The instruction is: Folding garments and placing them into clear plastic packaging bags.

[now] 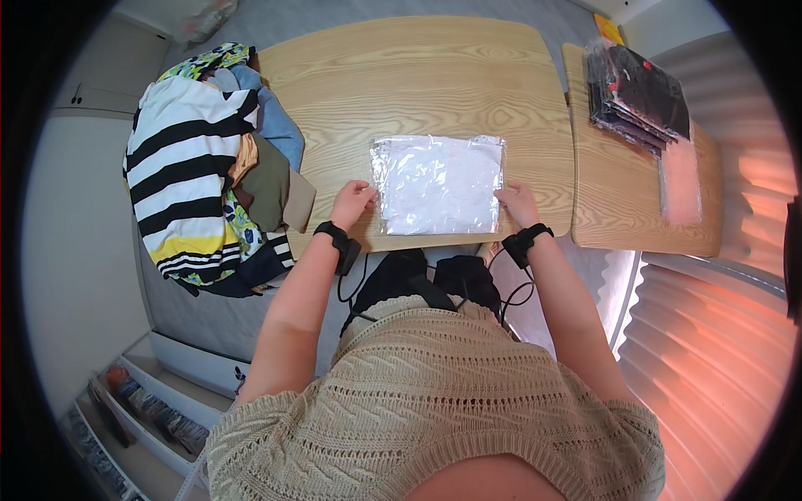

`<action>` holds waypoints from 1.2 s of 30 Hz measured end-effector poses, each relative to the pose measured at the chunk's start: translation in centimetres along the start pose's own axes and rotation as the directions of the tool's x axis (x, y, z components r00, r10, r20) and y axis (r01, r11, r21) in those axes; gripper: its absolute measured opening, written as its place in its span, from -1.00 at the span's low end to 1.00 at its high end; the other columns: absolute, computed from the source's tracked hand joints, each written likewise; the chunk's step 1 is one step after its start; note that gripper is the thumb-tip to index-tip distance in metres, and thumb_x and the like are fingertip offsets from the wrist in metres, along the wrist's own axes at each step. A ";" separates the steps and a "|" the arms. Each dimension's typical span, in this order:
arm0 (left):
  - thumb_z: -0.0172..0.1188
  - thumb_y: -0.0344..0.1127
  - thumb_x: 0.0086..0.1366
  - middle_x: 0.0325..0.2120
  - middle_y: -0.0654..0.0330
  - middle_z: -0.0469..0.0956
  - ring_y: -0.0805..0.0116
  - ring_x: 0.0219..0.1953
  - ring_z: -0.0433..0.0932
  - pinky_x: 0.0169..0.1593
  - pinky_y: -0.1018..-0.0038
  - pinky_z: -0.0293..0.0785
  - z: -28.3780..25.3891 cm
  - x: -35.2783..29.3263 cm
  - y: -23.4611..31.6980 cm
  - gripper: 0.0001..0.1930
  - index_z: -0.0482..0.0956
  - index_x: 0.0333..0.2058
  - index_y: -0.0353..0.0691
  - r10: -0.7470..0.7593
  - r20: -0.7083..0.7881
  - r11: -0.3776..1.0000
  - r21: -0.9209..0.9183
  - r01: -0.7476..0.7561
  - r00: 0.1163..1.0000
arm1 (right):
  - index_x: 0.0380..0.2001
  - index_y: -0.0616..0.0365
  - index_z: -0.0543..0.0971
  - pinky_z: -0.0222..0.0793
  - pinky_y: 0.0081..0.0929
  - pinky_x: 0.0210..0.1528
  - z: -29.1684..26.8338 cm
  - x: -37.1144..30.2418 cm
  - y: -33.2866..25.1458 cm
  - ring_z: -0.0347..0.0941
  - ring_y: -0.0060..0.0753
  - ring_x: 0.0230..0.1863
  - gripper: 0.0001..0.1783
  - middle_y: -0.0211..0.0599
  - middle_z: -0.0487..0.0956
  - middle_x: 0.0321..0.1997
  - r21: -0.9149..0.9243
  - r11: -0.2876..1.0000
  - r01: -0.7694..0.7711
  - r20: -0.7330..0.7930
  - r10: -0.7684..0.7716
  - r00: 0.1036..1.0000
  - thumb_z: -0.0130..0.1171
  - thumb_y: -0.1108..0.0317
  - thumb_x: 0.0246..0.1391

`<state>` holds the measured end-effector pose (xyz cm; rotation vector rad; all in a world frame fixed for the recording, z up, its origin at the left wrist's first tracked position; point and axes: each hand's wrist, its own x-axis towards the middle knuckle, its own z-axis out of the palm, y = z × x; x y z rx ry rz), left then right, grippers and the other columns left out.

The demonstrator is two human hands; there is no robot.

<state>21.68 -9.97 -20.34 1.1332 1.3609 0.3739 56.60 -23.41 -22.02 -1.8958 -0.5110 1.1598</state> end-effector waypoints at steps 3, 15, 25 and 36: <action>0.21 -0.32 0.14 -0.49 0.17 0.55 0.43 -0.50 0.51 -0.38 0.49 0.46 0.1 0.0 -1.1 -0.72 0.45 -0.26 -0.41 0.012 0.033 1.000 -0.021 -0.011 0.999 | -0.37 0.38 0.54 0.43 -0.52 -0.38 0.4 -0.7 -1.7 0.49 -0.48 -0.49 -0.72 -0.27 0.58 -0.47 -0.095 0.990 -0.099 0.195 0.116 0.974 0.33 0.40 -0.13; 0.12 -0.40 0.12 -0.67 0.16 0.48 0.35 -0.63 0.50 -0.52 0.42 0.42 0.3 2.0 -6.8 -0.87 0.44 -0.52 -0.34 0.208 0.011 0.904 0.381 -0.197 0.978 | -0.33 0.38 0.53 0.42 -0.42 -0.31 1.6 -2.0 -2.7 0.49 -0.41 -0.39 -0.70 -0.20 0.59 -0.39 -0.177 0.984 0.005 0.212 0.034 0.977 0.32 0.47 -0.20; 0.16 -0.30 0.07 -0.57 0.00 0.54 0.10 -0.50 0.54 -0.37 0.30 0.43 5.5 2.3 -1.4 -0.80 0.49 -0.51 -0.35 0.157 0.011 0.941 0.301 -0.153 0.987 | -0.54 0.24 0.50 0.24 -0.47 -0.61 -2.9 1.4 -3.7 0.34 -0.52 -0.63 -0.80 -0.39 0.49 -0.56 0.124 0.989 -0.075 0.213 0.047 0.976 0.35 0.45 -0.21; 0.12 -0.36 0.15 -0.59 0.05 0.53 0.18 -0.53 0.50 -0.38 0.35 0.42 11.9 5.2 4.7 -0.85 0.46 -0.50 -0.34 0.308 -0.170 0.910 0.339 -0.238 0.936 | -0.54 0.23 0.47 0.28 -0.50 -0.48 -5.9 6.1 -10.8 0.33 -0.54 -0.53 -0.74 -0.36 0.46 -0.58 -0.245 0.942 0.229 -0.104 -0.261 0.960 0.32 0.30 -0.07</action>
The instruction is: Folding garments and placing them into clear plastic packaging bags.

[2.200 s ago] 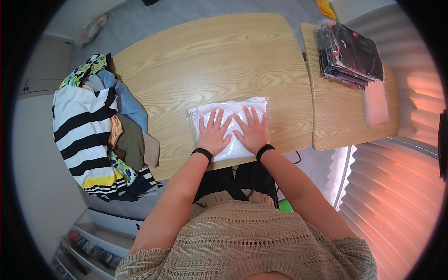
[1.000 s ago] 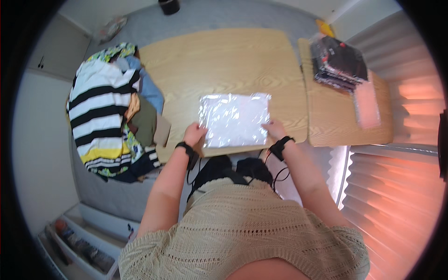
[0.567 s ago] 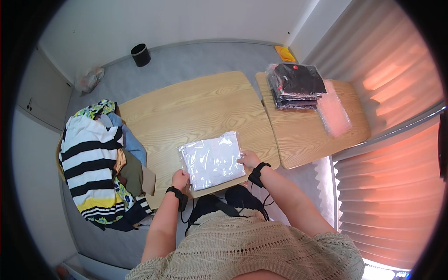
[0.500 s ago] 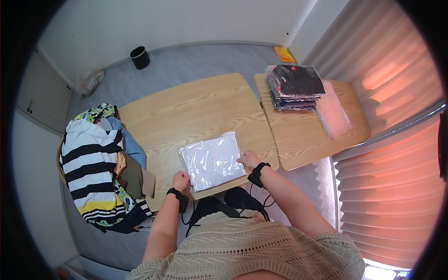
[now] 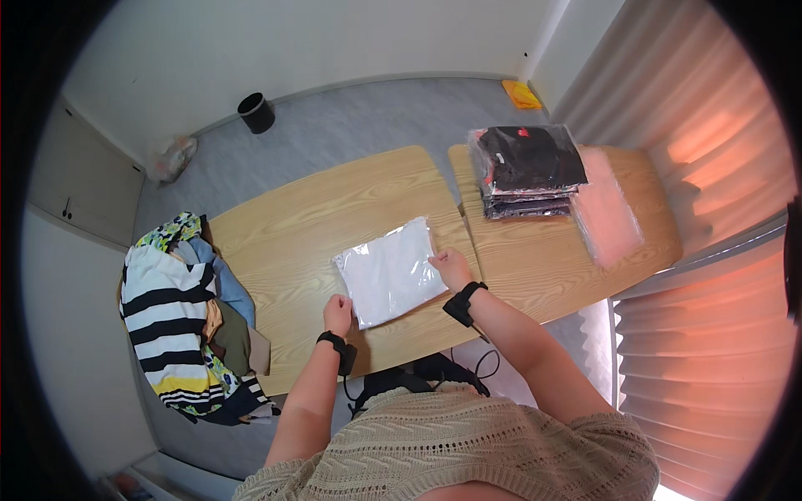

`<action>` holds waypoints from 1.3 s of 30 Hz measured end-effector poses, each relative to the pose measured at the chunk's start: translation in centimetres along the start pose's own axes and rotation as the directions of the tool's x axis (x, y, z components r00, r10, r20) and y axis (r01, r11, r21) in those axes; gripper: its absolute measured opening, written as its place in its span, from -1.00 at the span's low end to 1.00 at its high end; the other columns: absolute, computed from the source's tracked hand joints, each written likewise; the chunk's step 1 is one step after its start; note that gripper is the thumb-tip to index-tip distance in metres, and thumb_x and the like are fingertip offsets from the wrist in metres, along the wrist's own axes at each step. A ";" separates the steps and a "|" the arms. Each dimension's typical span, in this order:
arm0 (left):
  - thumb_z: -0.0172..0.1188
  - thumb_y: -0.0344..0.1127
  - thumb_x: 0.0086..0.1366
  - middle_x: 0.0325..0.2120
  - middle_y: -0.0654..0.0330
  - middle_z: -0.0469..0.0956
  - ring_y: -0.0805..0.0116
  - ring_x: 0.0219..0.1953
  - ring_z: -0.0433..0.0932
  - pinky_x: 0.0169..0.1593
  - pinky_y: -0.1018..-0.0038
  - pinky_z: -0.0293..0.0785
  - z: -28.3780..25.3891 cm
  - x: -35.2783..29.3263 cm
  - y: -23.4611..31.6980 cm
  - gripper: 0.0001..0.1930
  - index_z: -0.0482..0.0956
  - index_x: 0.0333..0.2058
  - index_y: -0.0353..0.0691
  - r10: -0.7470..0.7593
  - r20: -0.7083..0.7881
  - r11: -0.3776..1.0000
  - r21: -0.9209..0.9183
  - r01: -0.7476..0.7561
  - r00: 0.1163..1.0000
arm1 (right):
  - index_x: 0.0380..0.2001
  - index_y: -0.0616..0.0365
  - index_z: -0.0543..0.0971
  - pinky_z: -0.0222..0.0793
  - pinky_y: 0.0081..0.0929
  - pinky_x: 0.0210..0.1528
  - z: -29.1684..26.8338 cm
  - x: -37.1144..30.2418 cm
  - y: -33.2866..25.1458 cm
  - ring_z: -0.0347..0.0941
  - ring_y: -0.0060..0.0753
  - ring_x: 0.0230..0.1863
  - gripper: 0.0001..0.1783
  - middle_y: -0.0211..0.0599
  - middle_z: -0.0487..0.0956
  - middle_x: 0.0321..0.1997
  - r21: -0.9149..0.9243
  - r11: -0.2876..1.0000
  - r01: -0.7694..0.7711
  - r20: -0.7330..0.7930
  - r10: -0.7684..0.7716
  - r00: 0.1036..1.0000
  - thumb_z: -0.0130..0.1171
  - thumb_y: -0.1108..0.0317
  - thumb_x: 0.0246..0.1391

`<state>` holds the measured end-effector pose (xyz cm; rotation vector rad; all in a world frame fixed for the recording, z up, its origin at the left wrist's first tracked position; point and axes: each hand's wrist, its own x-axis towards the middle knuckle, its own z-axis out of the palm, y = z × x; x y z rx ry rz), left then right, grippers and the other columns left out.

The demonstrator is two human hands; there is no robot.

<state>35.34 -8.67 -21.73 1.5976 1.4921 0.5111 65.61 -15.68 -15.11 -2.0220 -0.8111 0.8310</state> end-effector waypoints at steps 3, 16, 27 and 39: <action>0.13 -0.43 0.19 -0.64 0.21 0.46 0.45 -0.60 0.40 -0.48 0.48 0.36 1.6 2.0 3.8 -0.88 0.43 -0.49 -0.31 0.103 -0.048 0.994 -0.025 -0.104 0.994 | -0.53 0.26 0.46 0.32 -0.42 -0.41 -2.1 1.4 -1.4 0.41 -0.35 -0.51 -0.72 -0.20 0.50 -0.57 0.141 0.987 0.082 -0.054 -0.075 0.996 0.31 0.28 -0.08; 0.10 -0.44 0.27 -0.48 0.31 0.49 0.60 -0.46 0.41 -0.37 0.65 0.37 6.6 1.9 31.8 -0.92 0.47 -0.29 -0.30 0.368 -0.041 0.775 -0.538 -0.330 0.929 | -0.39 0.24 0.45 0.21 -0.71 -0.41 -25.1 1.1 -10.8 0.26 -0.72 -0.46 -0.88 -0.52 0.40 -0.50 0.203 0.928 0.311 -0.450 -0.194 0.872 0.15 0.42 0.10; 0.16 -0.37 0.20 -0.54 0.08 0.48 0.23 -0.51 0.45 -0.40 0.37 0.38 21.3 8.0 39.3 -0.83 0.45 -0.43 -0.38 0.386 0.135 0.900 -0.272 -0.340 0.913 | -0.41 0.27 0.51 0.32 -0.53 -0.41 -35.4 16.6 0.3 0.39 -0.51 -0.49 -0.81 -0.32 0.51 -0.53 -0.159 0.974 0.162 -0.607 -0.226 0.762 0.18 0.33 0.06; 0.17 -0.21 0.17 -0.41 0.00 0.47 0.01 -0.26 0.43 -0.17 0.18 0.35 23.6 11.8 37.2 -0.76 0.47 -0.47 -0.29 0.481 0.081 0.855 0.175 -0.487 0.873 | -0.37 0.27 0.51 0.34 -0.45 -0.41 -33.8 18.4 1.1 0.44 -0.39 -0.49 -0.75 -0.23 0.54 -0.52 -0.243 0.969 0.035 -0.686 -0.198 0.700 0.17 0.26 0.07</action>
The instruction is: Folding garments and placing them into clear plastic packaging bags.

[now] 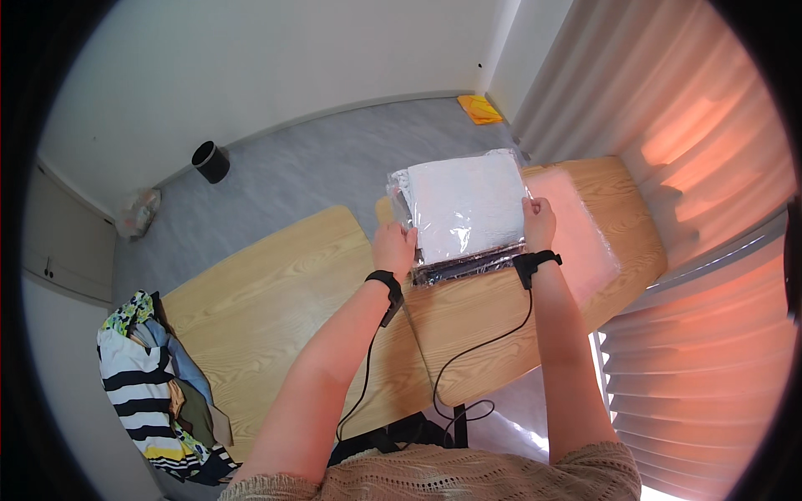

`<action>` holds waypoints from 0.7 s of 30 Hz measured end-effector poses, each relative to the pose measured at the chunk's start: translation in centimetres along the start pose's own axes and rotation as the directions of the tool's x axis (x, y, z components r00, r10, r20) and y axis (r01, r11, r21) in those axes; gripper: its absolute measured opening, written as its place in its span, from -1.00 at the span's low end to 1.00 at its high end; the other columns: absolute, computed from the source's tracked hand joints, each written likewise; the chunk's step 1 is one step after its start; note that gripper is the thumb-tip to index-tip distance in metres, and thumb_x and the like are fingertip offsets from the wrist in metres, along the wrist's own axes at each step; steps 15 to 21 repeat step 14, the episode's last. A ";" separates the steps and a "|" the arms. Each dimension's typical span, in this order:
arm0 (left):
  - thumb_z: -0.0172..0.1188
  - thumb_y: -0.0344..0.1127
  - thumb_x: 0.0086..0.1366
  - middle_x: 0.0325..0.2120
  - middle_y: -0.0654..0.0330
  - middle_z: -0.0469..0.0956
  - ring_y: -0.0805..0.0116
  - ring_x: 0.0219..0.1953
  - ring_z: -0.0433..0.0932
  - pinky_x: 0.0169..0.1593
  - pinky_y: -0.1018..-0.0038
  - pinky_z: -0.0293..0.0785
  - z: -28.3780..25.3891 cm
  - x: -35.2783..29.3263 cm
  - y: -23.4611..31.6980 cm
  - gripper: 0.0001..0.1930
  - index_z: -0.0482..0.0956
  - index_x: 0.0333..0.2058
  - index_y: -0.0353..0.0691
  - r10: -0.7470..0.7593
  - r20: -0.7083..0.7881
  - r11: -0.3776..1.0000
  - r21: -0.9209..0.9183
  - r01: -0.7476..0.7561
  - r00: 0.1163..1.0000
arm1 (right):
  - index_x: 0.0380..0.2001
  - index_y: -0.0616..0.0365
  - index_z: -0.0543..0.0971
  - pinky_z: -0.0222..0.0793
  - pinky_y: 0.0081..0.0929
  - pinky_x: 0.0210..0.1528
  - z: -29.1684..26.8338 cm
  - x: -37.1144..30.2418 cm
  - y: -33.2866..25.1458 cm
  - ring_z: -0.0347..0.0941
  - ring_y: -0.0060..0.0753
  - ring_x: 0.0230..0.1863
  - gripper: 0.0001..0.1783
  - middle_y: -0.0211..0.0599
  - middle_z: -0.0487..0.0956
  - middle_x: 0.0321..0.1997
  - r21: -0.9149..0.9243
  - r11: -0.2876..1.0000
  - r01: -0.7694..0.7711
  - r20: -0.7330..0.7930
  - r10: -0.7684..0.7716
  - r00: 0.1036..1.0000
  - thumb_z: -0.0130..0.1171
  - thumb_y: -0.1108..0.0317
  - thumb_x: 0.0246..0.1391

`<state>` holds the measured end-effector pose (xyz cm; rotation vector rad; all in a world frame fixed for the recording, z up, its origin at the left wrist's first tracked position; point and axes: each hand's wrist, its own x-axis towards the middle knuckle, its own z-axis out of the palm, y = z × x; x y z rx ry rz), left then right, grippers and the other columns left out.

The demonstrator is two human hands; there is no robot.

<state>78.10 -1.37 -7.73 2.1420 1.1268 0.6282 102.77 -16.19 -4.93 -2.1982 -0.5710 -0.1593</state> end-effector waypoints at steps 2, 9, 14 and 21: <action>0.14 -0.16 0.19 -0.39 -0.02 0.48 -0.01 -0.24 0.43 -0.15 0.18 0.35 0.2 -0.4 -0.6 -0.72 0.49 -0.45 -0.31 -0.018 0.026 1.000 0.021 0.017 1.000 | -0.26 0.21 0.52 0.37 -0.24 -0.19 -0.6 -1.0 -0.7 0.48 -0.08 -0.29 -0.74 -0.13 0.57 -0.38 -0.045 0.999 0.002 -0.018 -0.003 1.000 0.14 0.25 0.06; 0.06 -0.19 0.24 -0.37 -0.05 0.50 -0.01 -0.27 0.46 -0.20 0.21 0.37 -3.0 -2.3 -2.3 -0.73 0.49 -0.34 -0.34 0.006 -0.094 0.996 -0.090 -0.015 0.996 | -0.11 0.09 0.50 -0.09 0.06 0.27 -0.7 -8.8 -4.2 0.24 -0.08 0.20 -0.67 -0.20 0.45 0.08 -0.286 0.791 0.541 0.205 -0.500 0.841 0.16 0.32 0.00; 0.07 -0.26 0.22 -0.27 -0.05 0.48 0.02 -0.20 0.45 -0.15 0.20 0.36 -12.7 -7.2 -6.7 -0.80 0.49 -0.29 -0.27 0.150 -0.175 0.983 -0.083 -0.166 0.973 | -0.10 0.09 0.51 -0.18 0.09 0.31 -2.3 -11.1 -5.1 0.18 -0.07 0.27 -0.66 -0.06 0.42 0.13 0.052 0.880 0.472 0.141 -0.475 0.869 0.16 0.38 -0.02; 0.07 -0.26 0.22 -0.27 -0.05 0.48 0.02 -0.20 0.45 -0.15 0.20 0.36 -12.7 -7.2 -6.7 -0.80 0.49 -0.29 -0.27 0.150 -0.175 0.983 -0.083 -0.166 0.973 | -0.10 0.09 0.51 -0.18 0.09 0.31 -2.3 -11.1 -5.1 0.18 -0.07 0.27 -0.66 -0.06 0.42 0.13 0.052 0.880 0.472 0.141 -0.475 0.869 0.16 0.38 -0.02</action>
